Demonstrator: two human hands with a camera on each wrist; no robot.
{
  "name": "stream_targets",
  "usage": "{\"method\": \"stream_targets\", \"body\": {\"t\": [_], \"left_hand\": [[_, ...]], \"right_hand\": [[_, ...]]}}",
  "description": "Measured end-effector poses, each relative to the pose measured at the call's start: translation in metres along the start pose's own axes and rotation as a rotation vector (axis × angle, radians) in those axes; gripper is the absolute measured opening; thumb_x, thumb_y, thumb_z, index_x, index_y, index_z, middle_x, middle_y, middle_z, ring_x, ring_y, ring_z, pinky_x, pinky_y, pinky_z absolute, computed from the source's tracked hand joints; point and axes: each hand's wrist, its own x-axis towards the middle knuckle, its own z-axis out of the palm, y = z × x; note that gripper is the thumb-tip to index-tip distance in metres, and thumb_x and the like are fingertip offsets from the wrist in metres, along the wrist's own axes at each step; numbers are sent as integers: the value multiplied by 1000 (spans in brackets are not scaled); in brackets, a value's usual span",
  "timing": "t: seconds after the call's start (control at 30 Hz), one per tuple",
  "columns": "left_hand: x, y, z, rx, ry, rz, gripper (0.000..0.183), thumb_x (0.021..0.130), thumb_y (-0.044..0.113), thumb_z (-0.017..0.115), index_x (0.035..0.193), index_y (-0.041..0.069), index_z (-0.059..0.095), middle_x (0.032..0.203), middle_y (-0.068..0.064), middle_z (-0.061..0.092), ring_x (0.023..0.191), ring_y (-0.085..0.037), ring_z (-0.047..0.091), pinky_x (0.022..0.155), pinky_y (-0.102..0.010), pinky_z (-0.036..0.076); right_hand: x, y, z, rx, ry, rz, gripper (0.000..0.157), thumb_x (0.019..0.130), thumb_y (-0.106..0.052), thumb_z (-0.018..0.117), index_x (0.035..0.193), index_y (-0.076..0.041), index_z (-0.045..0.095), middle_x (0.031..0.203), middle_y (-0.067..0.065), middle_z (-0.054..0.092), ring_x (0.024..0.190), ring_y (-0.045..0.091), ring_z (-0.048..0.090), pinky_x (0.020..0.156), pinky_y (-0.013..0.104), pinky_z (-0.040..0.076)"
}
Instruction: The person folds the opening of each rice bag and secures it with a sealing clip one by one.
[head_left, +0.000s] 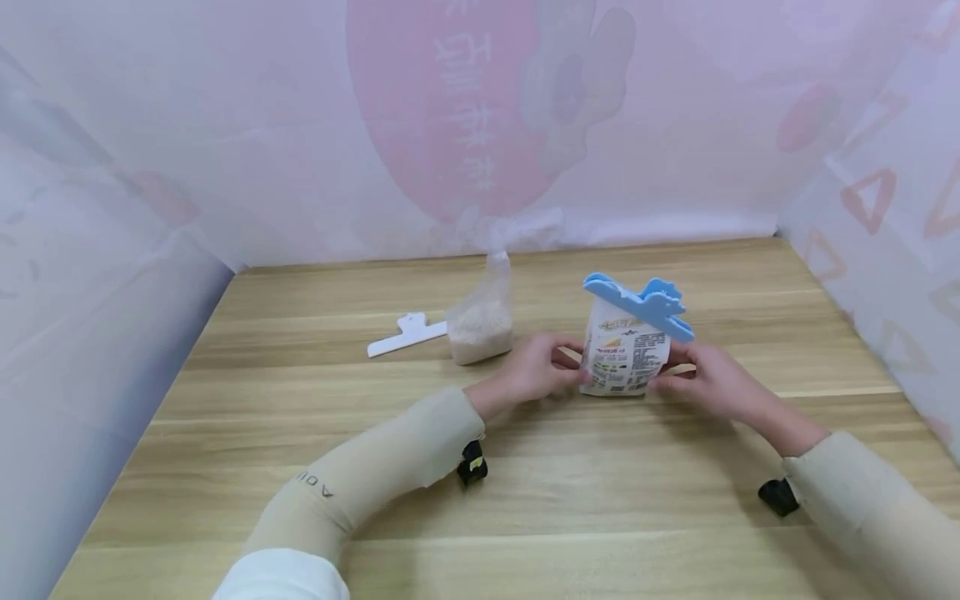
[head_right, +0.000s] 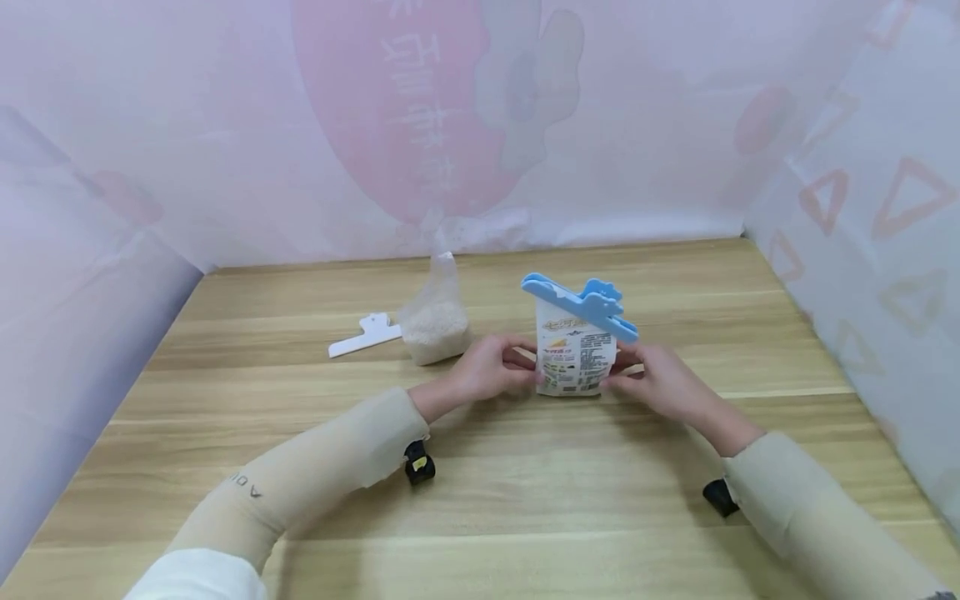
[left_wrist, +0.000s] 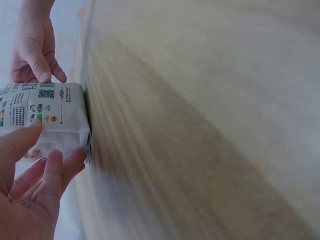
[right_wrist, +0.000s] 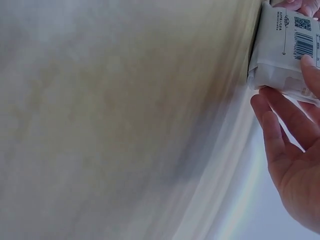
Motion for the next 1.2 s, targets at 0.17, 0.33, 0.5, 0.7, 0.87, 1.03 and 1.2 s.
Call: {"method": "stream_targets", "body": {"t": [0.17,0.33,0.5,0.7,0.87,1.03,1.2], "left_hand": [[11,4,-1,-15,-14,-19,38,87,15,77,123,10,67,110,-13,75,90,-16,73,68,-27,60],[16,6,-2,-19,-7,-41,41,88,17,77,127,11,66,112,-12,75,89,-15,73,69,-26,59],[18,7,-2,-48,20,-68,39,87,17,78,124,11,68,110,-11,75,85,-16,73,68,-28,59],[22,9,-3,-17,41,-51,37,86,18,79,122,12,69,108,-10,76,88,-15,73,68,-25,59],[26,12,-2,0,59,-63,37,86,20,79,122,14,70,107,-9,76,90,-14,72,69,-24,57],[30,15,1,0,63,-73,39,87,20,79,123,13,69,108,-9,76,92,-14,72,70,-24,58],[32,18,2,26,73,-81,38,87,21,78,123,14,69,109,-8,76,93,-14,72,69,-24,57]], "right_hand": [[8,4,-6,-15,10,-9,37,89,-10,74,123,0,63,113,16,70,105,32,66,89,49,57],[13,7,-10,-20,10,-3,40,89,-11,75,125,0,62,112,16,70,105,33,66,89,48,57],[17,9,-12,-8,10,9,45,89,-9,73,131,-1,58,117,18,68,107,34,65,91,48,57],[20,13,-13,-12,22,21,47,90,-3,70,135,-1,55,121,20,66,110,36,64,92,50,55],[20,15,-15,2,28,18,48,91,-4,70,136,0,54,122,22,66,111,39,63,94,53,54],[19,16,-17,15,36,27,48,92,-7,70,136,2,53,122,25,65,113,41,63,95,53,53],[18,17,-18,10,40,72,49,93,-9,69,138,1,52,123,25,65,115,41,61,98,56,51]]}}
